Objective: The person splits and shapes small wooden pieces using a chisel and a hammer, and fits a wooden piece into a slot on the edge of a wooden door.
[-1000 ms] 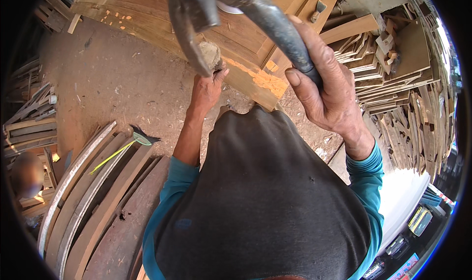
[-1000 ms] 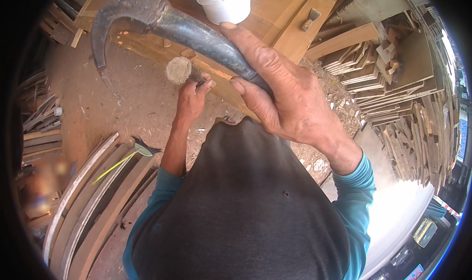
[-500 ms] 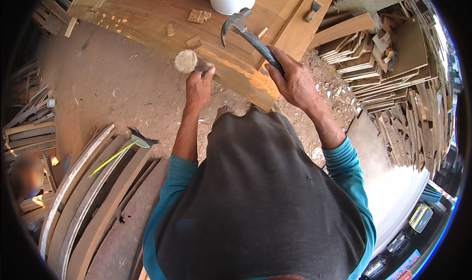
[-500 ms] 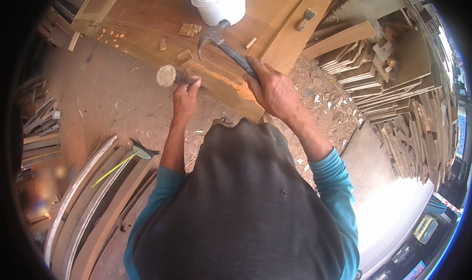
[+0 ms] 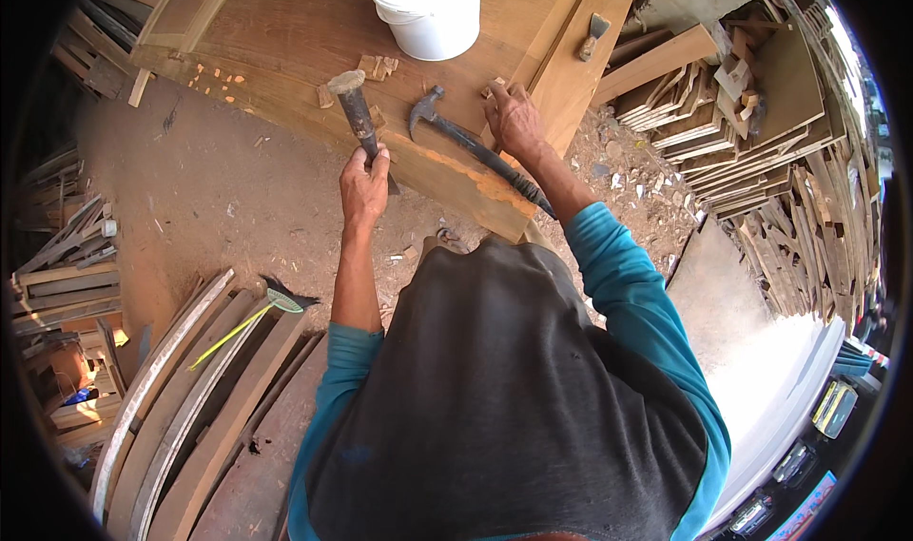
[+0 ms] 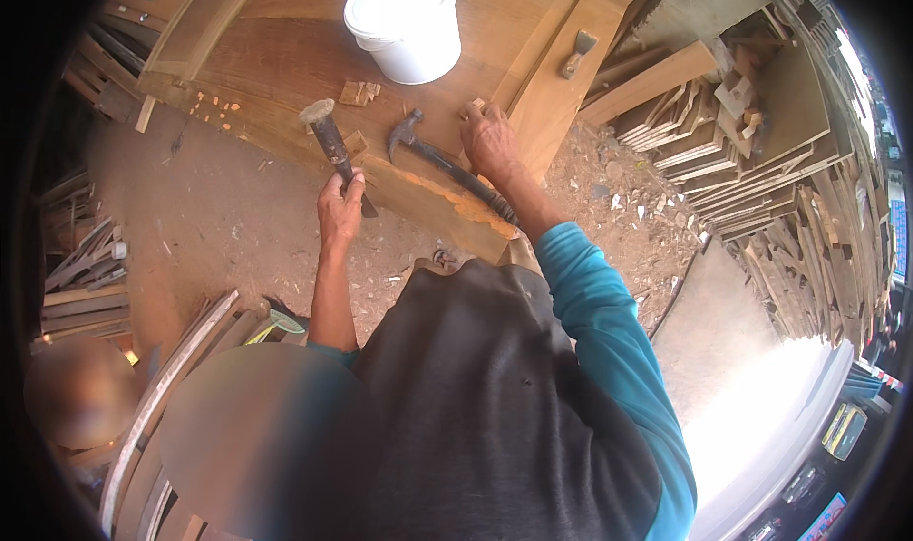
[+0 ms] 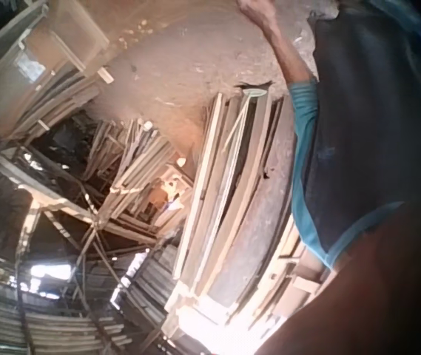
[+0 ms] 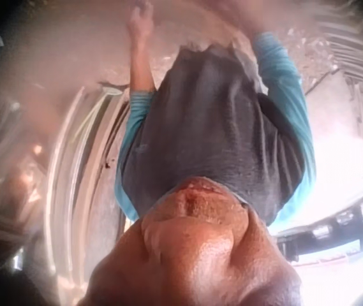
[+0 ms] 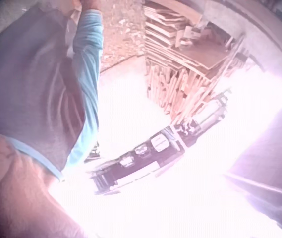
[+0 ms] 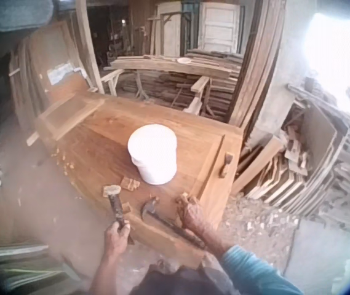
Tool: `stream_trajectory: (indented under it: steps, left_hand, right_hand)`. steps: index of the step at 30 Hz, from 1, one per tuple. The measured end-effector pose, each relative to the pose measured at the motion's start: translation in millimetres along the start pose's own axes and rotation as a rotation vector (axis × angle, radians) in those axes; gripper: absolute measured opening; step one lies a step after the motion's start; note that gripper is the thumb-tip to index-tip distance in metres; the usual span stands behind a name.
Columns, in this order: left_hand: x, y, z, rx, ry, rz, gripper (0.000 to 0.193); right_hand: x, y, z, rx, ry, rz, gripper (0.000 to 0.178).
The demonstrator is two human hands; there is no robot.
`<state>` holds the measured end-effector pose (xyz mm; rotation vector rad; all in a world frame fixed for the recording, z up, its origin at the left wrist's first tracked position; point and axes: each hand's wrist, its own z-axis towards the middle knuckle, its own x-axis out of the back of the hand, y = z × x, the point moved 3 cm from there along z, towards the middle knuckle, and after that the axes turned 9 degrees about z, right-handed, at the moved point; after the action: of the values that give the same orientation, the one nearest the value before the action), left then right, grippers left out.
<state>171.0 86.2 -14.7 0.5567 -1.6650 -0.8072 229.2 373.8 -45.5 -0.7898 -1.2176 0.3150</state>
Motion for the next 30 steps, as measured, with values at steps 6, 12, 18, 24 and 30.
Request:
stream_trajectory:
  steps: [6, 12, 18, 24, 30]
  left_hand:
    - [-23.8, -15.4, 3.3, -0.017, -0.128, 0.125, 0.031]
    - [-37.9, -7.2, 15.1, 0.033, -0.171, 0.267, 0.033]
    - [-48.1, -10.3, 20.2, 0.063, -0.113, 0.304, 0.034]
    - [-67.3, 36.4, 15.3, -0.049, 0.149, 0.591, 0.051]
    - [-127.9, 119.3, -11.3, -0.147, 0.235, 0.426, 0.044]
  right_hand:
    - [-14.5, 9.4, 26.0, -0.144, -0.109, -0.152, 0.037]
    - [29.1, 40.1, -2.2, -0.206, 0.186, 0.668, 0.039]
    - [91.0, 55.3, -30.7, -0.371, 0.060, 1.314, 0.033]
    - [152.5, 128.2, -33.2, -0.493, 0.054, 1.531, 0.031]
    - [202.5, 196.6, -25.4, -0.389, 0.047, 1.077, 0.033]
